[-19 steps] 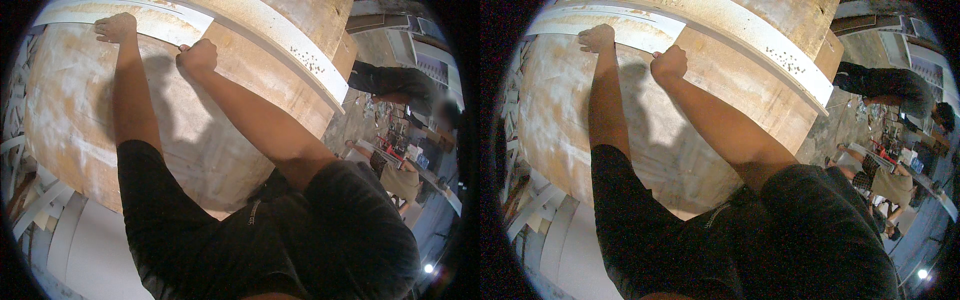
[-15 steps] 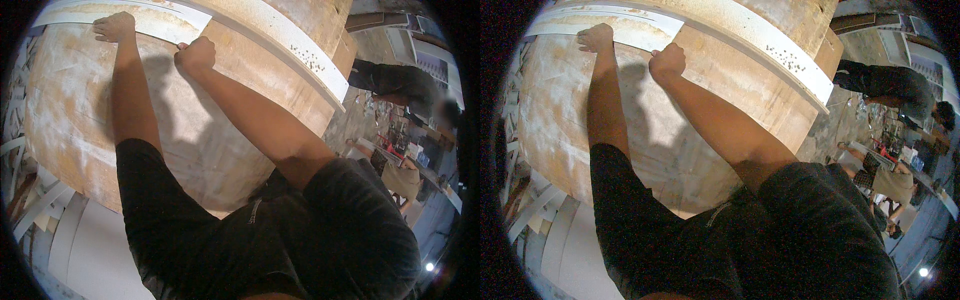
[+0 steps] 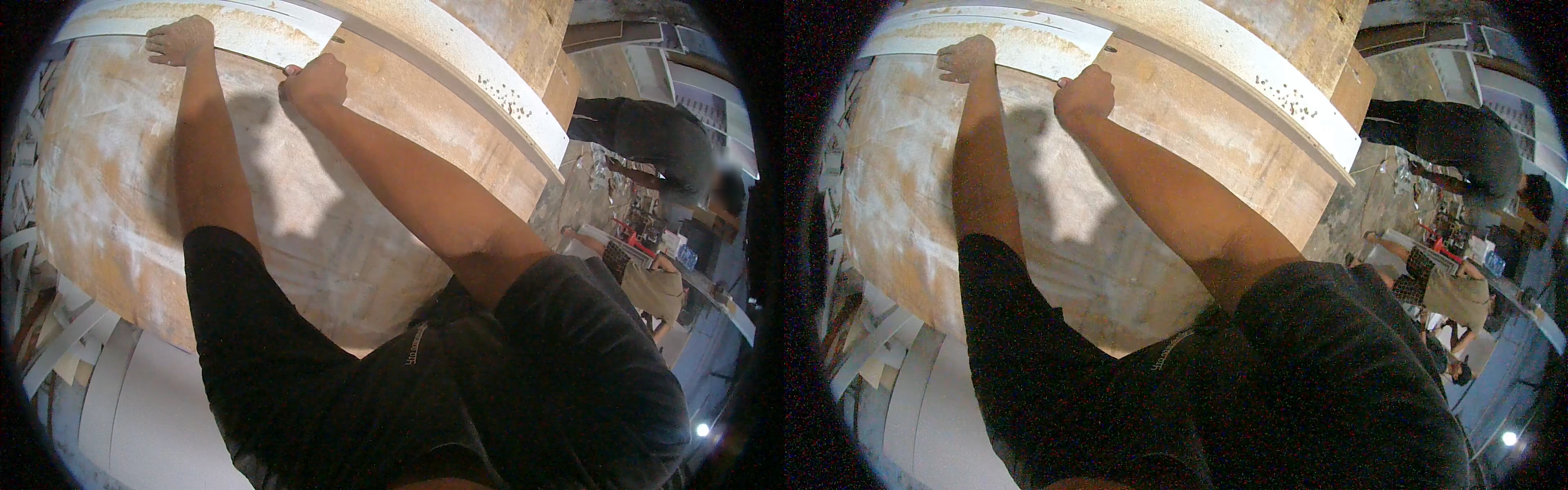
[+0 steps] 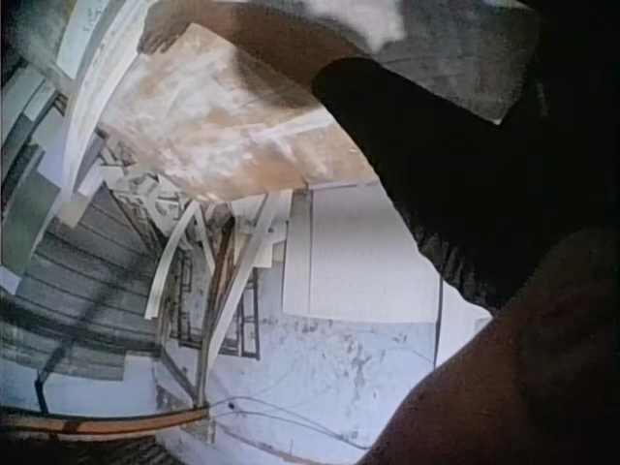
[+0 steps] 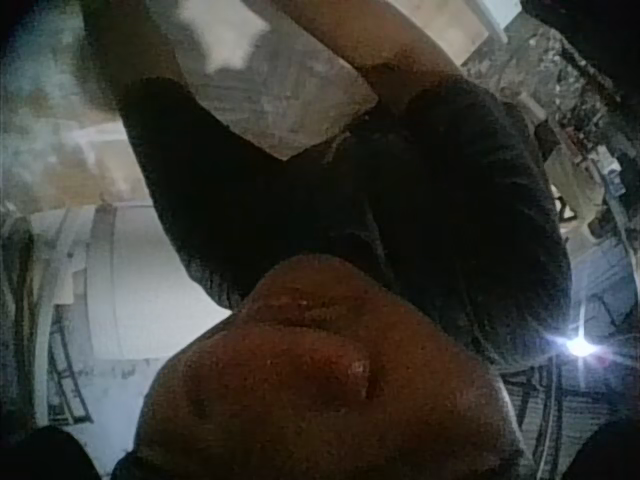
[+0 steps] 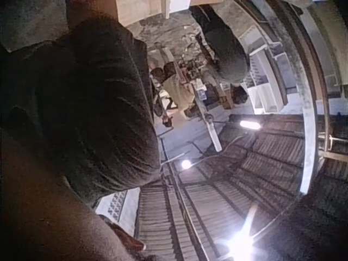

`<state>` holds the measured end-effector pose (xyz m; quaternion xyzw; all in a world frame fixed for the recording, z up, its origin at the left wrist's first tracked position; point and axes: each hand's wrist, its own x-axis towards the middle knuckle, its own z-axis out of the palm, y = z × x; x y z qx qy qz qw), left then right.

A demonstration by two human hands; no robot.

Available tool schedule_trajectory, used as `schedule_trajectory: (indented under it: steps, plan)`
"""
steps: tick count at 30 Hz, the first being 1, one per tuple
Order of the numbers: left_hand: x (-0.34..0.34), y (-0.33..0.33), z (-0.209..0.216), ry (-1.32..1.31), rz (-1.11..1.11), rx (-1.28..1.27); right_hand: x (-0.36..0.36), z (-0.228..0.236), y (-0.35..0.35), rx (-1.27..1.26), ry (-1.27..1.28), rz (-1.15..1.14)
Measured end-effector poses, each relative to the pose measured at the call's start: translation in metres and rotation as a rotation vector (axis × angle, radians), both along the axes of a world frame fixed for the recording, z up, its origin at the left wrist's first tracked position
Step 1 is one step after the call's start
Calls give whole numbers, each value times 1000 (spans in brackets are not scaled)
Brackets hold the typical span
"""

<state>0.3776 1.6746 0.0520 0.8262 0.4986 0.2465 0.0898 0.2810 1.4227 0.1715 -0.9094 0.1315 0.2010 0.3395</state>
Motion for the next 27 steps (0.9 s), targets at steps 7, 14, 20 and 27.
schedule_trajectory:
  steps: [7,14,20,27]
  plan:
    - [6,7,-1,-52,-24,-5,6,-5,6,22,10,-3]
    - [2,26,-3,69,28,57,1,0,20,33,-39,-1]
    - [7,22,3,88,-12,38,10,-32,27,5,-54,-55]
    - [7,34,4,91,60,71,8,-33,37,9,-87,-39]
